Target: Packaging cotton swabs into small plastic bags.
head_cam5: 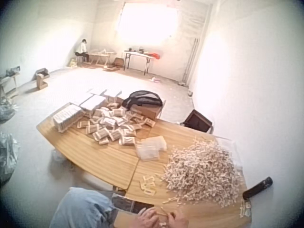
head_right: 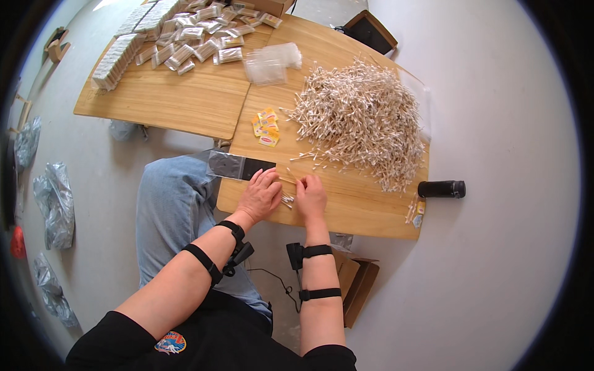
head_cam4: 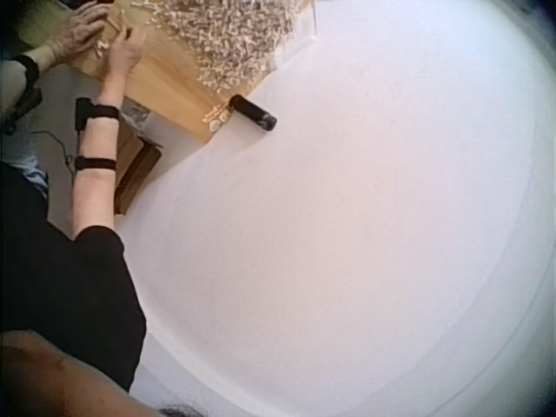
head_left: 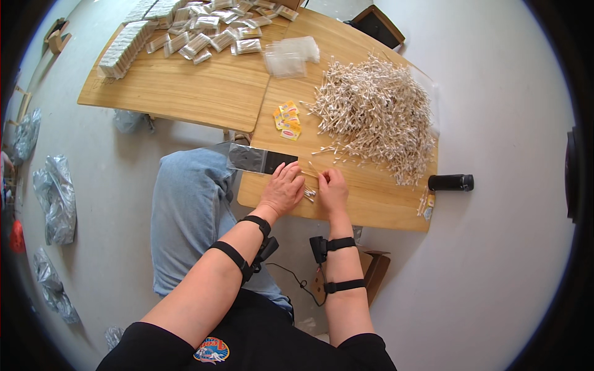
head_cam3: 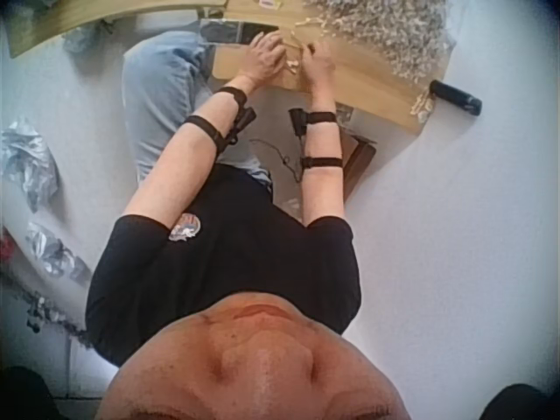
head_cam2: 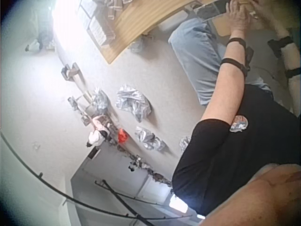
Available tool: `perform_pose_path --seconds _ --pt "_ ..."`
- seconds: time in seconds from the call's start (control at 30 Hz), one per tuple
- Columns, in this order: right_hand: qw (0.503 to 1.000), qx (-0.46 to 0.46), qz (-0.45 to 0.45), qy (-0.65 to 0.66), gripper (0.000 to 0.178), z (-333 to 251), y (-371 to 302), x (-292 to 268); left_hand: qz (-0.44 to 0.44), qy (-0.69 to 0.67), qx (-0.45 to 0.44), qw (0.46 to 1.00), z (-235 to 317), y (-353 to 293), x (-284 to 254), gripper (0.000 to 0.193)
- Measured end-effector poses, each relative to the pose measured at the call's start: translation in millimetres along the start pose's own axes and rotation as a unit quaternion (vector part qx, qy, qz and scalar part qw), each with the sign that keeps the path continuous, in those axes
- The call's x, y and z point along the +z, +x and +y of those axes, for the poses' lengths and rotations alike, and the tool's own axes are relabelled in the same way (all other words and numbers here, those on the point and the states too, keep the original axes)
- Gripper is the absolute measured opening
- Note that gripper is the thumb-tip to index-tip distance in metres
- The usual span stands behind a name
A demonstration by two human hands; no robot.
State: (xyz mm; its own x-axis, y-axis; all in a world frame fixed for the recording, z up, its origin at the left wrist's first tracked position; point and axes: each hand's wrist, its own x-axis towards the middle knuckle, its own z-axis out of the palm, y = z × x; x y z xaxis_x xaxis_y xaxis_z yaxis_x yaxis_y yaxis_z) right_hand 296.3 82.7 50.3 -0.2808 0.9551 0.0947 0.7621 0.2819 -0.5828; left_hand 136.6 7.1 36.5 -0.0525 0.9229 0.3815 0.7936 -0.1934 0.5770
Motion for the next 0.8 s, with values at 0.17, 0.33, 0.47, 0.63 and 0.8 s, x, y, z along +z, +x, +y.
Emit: perform_pose_path --seconds 0.17,0.33,0.47,0.63,0.8 --pt "0.999 0.009 0.034 0.040 0.004 10 9 -3 0.006 -0.017 -0.001 1.000 0 2 5 0.015" --pt "0.999 -0.027 -0.003 0.020 0.005 -6 5 -2 0.004 -0.006 -0.030 1.000 0 1 3 0.035" --pt "0.998 -0.018 -0.038 0.044 0.017 -9 14 2 -0.011 0.028 -0.019 0.999 1 0 3 0.040" --pt "0.998 -0.028 0.058 0.001 0.029 -6 41 10 -0.009 0.023 -0.012 1.000 -1 0 3 0.026" --pt "0.993 -0.047 0.051 -0.095 0.020 -2 48 13 0.003 0.006 -0.007 1.000 2 1 2 0.020"
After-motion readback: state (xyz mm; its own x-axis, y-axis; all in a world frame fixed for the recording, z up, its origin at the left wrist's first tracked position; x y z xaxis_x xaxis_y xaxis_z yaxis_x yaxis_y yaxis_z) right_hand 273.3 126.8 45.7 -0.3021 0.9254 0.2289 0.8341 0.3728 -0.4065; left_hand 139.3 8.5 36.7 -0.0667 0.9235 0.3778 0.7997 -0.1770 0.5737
